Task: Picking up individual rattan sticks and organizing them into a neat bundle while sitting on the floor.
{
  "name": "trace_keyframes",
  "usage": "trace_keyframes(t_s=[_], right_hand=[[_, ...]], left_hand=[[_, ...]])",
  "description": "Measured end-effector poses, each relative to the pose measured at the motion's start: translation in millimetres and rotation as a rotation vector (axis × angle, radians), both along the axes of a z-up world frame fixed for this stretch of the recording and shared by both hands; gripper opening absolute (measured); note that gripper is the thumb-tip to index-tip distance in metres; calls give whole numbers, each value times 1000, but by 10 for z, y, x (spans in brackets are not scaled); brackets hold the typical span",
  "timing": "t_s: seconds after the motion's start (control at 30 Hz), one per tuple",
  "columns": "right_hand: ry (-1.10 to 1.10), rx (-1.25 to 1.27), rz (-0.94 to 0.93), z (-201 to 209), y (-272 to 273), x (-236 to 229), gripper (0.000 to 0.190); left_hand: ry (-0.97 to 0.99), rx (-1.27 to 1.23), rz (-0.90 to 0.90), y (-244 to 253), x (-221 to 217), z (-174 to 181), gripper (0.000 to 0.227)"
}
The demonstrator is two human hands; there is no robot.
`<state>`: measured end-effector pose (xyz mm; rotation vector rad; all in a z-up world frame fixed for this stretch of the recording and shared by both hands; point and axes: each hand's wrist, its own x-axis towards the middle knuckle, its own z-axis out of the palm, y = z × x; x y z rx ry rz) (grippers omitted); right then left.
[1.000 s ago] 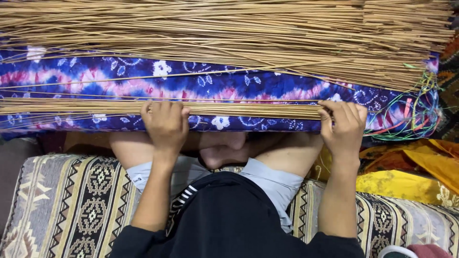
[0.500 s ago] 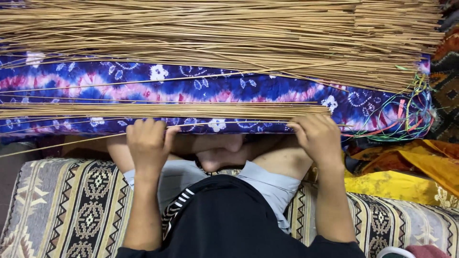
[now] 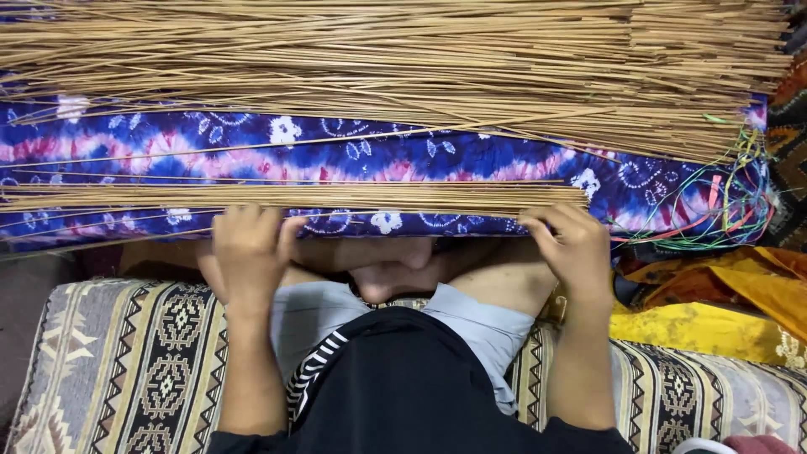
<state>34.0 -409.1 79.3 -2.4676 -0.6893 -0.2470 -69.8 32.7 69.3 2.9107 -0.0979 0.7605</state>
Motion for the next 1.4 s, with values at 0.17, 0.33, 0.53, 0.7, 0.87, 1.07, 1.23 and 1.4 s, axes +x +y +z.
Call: trace_keyframes(t_s=[0.17,0.33,0.53,0.7,0.87,1.07,1.23,1.4], right_hand=[[58,20,27,-34,395,-89,5],[-42,-62,102,19,669,-86,6],[-102,-120,-64,74,80,82,12],[-218,-72,206,128,926,-133,13],[-197,-95,220,213,977,-149,10],[-152,-53,173,263,971,-164,5],[-222,-62,243,110,1163,-165,7],[-133,-203,20,-220,228,100,25]], left_hand=[[-67,-22,36,-312,116,-190,42],[-107,-87,-96,-678,223,-176,41],[10,15,92,132,-42,-256,38],[-129,-69,-80,-704,188,-134,45],[-81,-132,-171,-550,125,-141,40],[-67,-138,-152,-390,66,-23,34],[-87,-210,-277,-521,102,-260,22],[-65,0,137,638,-250,-292,23]])
